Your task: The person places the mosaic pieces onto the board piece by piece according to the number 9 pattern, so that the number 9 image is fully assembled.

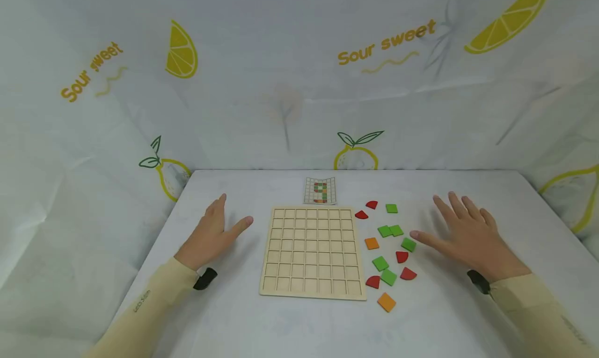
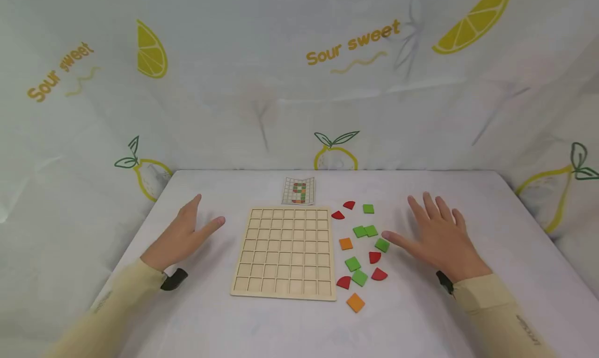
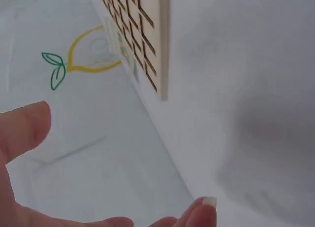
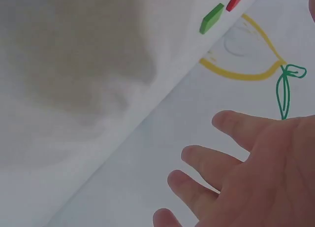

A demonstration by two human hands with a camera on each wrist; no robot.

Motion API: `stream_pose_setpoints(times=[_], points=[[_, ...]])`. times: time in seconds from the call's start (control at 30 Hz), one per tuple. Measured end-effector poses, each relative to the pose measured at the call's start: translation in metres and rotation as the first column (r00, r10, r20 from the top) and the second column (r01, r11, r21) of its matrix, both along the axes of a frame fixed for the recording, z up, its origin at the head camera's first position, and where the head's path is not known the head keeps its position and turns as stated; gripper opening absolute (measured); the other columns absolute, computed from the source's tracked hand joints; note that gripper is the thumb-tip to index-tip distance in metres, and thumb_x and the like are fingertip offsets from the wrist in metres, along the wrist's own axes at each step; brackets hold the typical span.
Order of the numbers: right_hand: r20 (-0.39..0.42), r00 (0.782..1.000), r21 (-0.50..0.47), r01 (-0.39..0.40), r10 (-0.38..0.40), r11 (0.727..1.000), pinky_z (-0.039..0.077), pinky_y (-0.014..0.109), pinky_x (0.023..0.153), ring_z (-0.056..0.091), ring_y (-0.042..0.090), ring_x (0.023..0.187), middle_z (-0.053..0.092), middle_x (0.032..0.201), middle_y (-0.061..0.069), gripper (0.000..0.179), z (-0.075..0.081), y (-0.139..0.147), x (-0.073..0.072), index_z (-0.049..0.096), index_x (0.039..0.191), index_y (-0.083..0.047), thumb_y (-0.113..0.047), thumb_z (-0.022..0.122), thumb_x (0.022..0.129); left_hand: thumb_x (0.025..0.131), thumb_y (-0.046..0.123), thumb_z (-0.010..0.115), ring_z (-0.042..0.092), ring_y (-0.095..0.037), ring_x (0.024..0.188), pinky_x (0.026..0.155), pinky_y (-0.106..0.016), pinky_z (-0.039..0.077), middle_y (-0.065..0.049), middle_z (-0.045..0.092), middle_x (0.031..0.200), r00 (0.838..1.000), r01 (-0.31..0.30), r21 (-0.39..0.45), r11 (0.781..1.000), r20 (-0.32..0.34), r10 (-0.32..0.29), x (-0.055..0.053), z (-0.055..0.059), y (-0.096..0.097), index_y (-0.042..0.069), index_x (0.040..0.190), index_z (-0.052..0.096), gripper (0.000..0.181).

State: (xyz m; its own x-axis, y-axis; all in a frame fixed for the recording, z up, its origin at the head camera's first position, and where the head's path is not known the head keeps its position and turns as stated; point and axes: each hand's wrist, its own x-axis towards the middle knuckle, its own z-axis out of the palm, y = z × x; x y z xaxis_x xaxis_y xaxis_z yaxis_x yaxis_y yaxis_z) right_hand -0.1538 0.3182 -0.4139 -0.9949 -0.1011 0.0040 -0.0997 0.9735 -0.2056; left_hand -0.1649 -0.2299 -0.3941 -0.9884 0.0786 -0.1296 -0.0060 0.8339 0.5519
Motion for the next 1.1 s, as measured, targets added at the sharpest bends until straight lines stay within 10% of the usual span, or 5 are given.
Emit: stream_pose_setpoints(times=[0.13, 0.37, 0.6, 1.1], points=[[0.012, 0.998, 0.030, -0.063, 0.063, 0.998, 0.019, 0.079, 0.120, 0.024, 0.063, 0.153, 0.025, 0.169, 0.041, 0.117, 0.009, -0.026, -0.019, 0.031, 0.167, 0.002, -0.084, 0.058, 0.092, 0.096, 0.077, 0.061, 0.059, -0.040, 0.143, 0.115, -0.058, 0.049, -0.020, 0.046, 0.167, 0.997, -0.054, 0.078, 0.995, 0.064, 0.049, -0.004, 0.006, 0.021, 0.009, 0.172, 0.023, 0.108], [0.025, 0.989, 0.034, -0.145, 0.144, 0.989, 0.026, 0.076, 0.123, 0.038, 0.058, 0.150, 0.040, 0.164, 0.038, 0.105, 0.012, -0.061, -0.044, 0.044, 0.161, 0.002, -0.078, 0.061, 0.095, 0.098, 0.058, 0.069, 0.072, -0.023, 0.106, 0.094, -0.046, 0.058, -0.008, 0.074, 0.127, 0.985, -0.109, 0.077, 0.991, 0.139, 0.098, -0.008, 0.005, 0.046, 0.009, 0.154, 0.056, 0.076], [0.023, 0.978, 0.022, -0.205, 0.205, 0.978, 0.048, 0.070, 0.111, 0.060, 0.051, 0.132, 0.064, 0.144, 0.030, 0.066, 0.014, -0.082, -0.068, 0.063, 0.146, -0.001, -0.046, 0.076, 0.099, 0.098, 0.041, 0.072, 0.070, -0.019, 0.080, 0.079, -0.035, 0.055, -0.005, 0.078, 0.088, 0.981, -0.146, 0.150, 0.978, 0.153, 0.123, -0.010, -0.004, 0.057, 0.004, 0.129, 0.072, 0.048], [0.064, 0.974, 0.036, -0.222, 0.219, 0.974, 0.060, 0.054, 0.096, 0.068, 0.029, 0.096, 0.076, 0.110, 0.015, 0.030, 0.003, -0.101, -0.096, 0.078, 0.122, -0.004, -0.020, 0.078, 0.097, 0.097, 0.026, 0.073, 0.070, -0.016, 0.068, 0.067, -0.027, 0.052, -0.003, 0.076, 0.081, 0.979, -0.150, 0.196, 0.969, 0.167, 0.117, -0.013, -0.020, 0.063, 0.006, 0.120, 0.073, 0.031]])
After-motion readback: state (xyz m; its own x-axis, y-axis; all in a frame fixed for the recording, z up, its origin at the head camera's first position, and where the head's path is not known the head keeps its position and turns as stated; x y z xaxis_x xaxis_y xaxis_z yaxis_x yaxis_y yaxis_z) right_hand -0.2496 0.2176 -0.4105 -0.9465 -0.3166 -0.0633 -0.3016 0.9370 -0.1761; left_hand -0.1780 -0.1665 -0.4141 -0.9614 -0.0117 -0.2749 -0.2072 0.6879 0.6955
